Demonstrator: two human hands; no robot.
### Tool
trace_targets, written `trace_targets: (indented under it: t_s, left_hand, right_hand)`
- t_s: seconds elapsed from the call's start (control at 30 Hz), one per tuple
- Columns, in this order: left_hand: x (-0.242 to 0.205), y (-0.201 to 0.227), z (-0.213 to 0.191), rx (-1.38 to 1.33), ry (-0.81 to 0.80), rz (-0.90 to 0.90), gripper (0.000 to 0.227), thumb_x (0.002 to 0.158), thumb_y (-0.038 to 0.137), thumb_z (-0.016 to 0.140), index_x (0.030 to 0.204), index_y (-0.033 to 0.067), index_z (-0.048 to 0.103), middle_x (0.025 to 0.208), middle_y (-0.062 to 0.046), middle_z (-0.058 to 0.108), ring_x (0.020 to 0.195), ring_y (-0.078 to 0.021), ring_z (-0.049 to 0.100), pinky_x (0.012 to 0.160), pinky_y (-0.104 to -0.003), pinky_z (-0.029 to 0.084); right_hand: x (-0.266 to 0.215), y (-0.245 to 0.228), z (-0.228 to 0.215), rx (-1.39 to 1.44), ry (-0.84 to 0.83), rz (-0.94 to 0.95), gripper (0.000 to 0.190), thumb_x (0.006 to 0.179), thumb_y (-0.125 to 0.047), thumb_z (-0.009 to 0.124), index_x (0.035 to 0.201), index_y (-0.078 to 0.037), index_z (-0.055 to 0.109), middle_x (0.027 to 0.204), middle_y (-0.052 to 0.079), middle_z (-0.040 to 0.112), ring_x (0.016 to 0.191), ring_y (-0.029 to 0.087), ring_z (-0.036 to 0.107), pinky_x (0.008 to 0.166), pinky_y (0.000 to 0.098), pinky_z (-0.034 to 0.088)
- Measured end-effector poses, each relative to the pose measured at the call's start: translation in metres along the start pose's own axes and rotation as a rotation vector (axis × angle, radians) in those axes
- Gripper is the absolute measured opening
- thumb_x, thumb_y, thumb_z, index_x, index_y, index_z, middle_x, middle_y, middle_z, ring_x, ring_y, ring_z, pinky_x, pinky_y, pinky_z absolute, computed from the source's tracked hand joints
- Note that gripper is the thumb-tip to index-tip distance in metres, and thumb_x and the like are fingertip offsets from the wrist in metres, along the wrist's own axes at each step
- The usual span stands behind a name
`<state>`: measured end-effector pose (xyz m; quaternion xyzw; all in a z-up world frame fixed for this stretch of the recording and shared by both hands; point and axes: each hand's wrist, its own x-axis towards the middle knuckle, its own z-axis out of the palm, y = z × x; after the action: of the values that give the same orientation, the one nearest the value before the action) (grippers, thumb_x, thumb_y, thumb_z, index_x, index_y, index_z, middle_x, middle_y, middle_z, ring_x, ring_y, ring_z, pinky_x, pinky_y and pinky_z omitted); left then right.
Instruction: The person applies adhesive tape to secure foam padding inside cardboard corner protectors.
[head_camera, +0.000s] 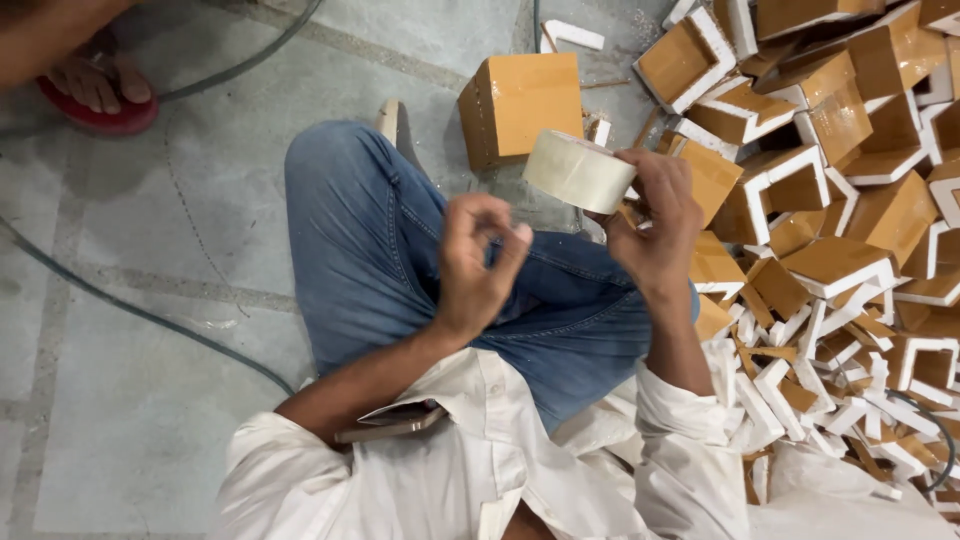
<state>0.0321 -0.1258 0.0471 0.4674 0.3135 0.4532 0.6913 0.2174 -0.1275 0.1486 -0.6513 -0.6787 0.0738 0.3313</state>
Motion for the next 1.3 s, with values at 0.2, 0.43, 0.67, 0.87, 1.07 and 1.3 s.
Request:
trace_targets:
  t_s: [0.2, 0.43, 0.67, 0.87, 1.07, 1.3]
  left_hand:
    - [0.038, 0.054, 0.006, 0.056, 0.163, 0.302, 0.047, 0.098, 0.017, 0.076, 0.135, -0.0034, 0.055, 0.134, -0.013, 0.051, 0.119, -0.0208, 0.058, 0.104, -0.034, 0.051]
    - [0.055, 0.03, 0.011, 0.194, 0.298, 0.346, 0.024, 0.099, 0.022, 0.077, 0.105, 0.0017, 0.066, 0.109, -0.01, 0.068, 0.1, -0.0174, 0.068, 0.092, -0.031, 0.056]
    - [0.085, -0.006, -0.002, 0.083, 0.386, 0.272, 0.021, 0.105, 0.018, 0.066, 0.099, 0.002, 0.054, 0.093, -0.008, 0.069, 0.085, -0.0186, 0.069, 0.081, -0.031, 0.058]
    - [0.151, -0.116, -0.065, 0.279, 0.851, 0.133, 0.016, 0.087, -0.001, 0.06, 0.098, -0.0002, 0.049, 0.087, -0.012, 0.063, 0.081, -0.024, 0.067, 0.08, -0.036, 0.056]
    - [0.169, -0.205, -0.067, 0.378, 1.052, -0.185, 0.021, 0.089, 0.004, 0.065, 0.097, 0.0003, 0.046, 0.087, -0.014, 0.062, 0.082, -0.0309, 0.063, 0.083, -0.042, 0.05]
    - [0.167, -0.196, -0.055, 0.516, 1.118, -0.084, 0.021, 0.096, 0.009, 0.067, 0.094, 0.0019, 0.048, 0.087, -0.014, 0.058, 0.084, -0.0329, 0.057, 0.084, -0.046, 0.046]
  right_hand:
    - [0.0, -0.015, -0.006, -0.181, 0.006, -0.11, 0.058, 0.072, 0.01, 0.08, 0.127, 0.0, 0.063, 0.125, 0.014, 0.068, 0.111, 0.033, 0.062, 0.087, 0.0399, 0.056]
    - [0.003, -0.022, -0.004, -0.237, -0.007, -0.135, 0.059, 0.07, 0.007, 0.082, 0.126, -0.001, 0.063, 0.122, 0.015, 0.066, 0.113, 0.039, 0.06, 0.099, 0.0457, 0.053]
    - [0.034, 0.019, 0.006, -0.103, -0.215, -0.289, 0.065, 0.078, -0.003, 0.08, 0.13, -0.001, 0.041, 0.115, 0.021, 0.064, 0.104, 0.039, 0.066, 0.099, 0.0546, 0.051]
    - [0.112, 0.055, -0.003, -0.466, -0.54, -0.332, 0.052, 0.083, -0.008, 0.079, 0.122, -0.003, 0.045, 0.103, 0.019, 0.062, 0.087, 0.035, 0.067, 0.073, 0.0432, 0.06]
    - [0.127, 0.097, 0.024, -0.33, -0.647, -0.376, 0.043, 0.086, -0.005, 0.075, 0.118, -0.002, 0.046, 0.107, 0.017, 0.057, 0.089, 0.03, 0.065, 0.071, 0.0366, 0.06]
    - [0.148, 0.105, 0.04, -0.248, -0.653, -0.364, 0.042, 0.081, -0.002, 0.072, 0.114, -0.004, 0.047, 0.109, 0.017, 0.058, 0.097, 0.033, 0.064, 0.08, 0.0413, 0.059]
